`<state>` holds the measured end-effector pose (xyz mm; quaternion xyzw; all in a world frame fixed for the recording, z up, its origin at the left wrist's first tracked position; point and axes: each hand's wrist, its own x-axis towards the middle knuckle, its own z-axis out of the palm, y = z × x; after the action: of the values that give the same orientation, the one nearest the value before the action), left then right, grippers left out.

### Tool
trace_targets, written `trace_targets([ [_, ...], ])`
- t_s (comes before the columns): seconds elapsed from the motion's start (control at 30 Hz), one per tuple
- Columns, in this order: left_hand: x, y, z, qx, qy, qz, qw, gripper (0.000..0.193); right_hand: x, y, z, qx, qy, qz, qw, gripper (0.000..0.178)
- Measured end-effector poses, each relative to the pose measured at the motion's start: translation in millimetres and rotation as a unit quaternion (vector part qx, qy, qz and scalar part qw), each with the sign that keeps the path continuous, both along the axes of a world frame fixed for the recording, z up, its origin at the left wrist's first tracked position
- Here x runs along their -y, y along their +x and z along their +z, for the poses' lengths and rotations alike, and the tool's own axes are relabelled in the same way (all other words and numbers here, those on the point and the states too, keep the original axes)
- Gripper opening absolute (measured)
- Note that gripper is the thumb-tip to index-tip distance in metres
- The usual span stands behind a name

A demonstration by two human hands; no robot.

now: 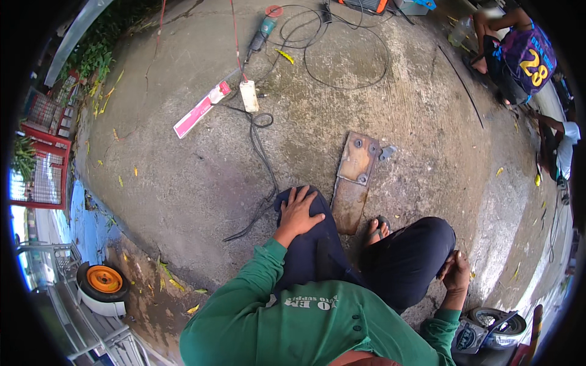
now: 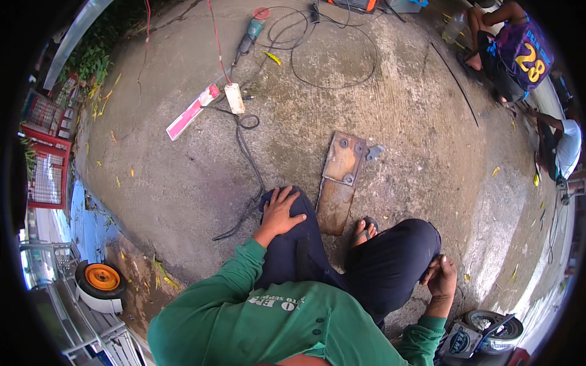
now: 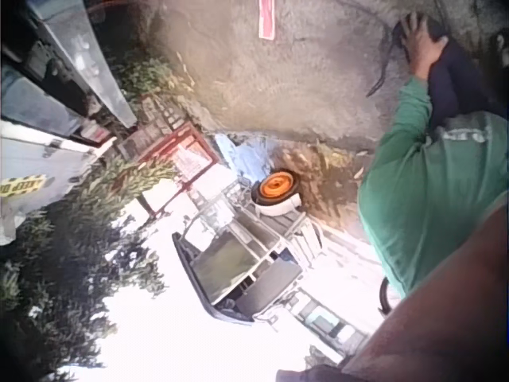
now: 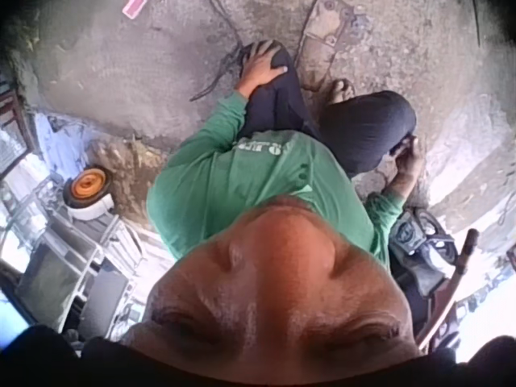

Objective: The person uses a welding torch to heat and weld a metal plate on the ground, then picks up the plate and walks to a puddle to cool it. The person also handles a hammer and an angle grinder.

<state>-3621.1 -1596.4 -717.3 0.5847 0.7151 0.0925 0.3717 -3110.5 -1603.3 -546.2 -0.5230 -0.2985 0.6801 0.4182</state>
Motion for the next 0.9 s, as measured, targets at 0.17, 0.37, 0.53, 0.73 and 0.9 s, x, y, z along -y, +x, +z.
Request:
trace_targets([
  [0.17, -7, 10, -6, -0.019, -0.012, 0.040, 0.999, 0.089, 1, -70, 29, 0.486, 0.148, -0.054, 0.860, 0.032],
  [0.37, -8, 14, -12, -0.031, -0.034, 0.064, 0.997, 0.083, 11, -145, 69, 0.658, 0.246, 0.012, 0.712, 0.075],
  [0.53, -7, 19, -12, -0.025, -0.018, 0.050, 0.998, 0.077, 9, -173, 76, 0.704, 0.248, 0.120, 0.654, 0.100],
  [0.73, -5, 19, -21, -0.028, 0.008, 0.060, 0.998, 0.074, 1, -170, 63, 0.700, 0.267, 0.093, 0.656, 0.091],
  [0.9, -1, 16, -26, -0.012, 0.031, 0.088, 0.996, 0.062, -5, -168, 61, 0.691, 0.263, 0.092, 0.667, 0.087],
])
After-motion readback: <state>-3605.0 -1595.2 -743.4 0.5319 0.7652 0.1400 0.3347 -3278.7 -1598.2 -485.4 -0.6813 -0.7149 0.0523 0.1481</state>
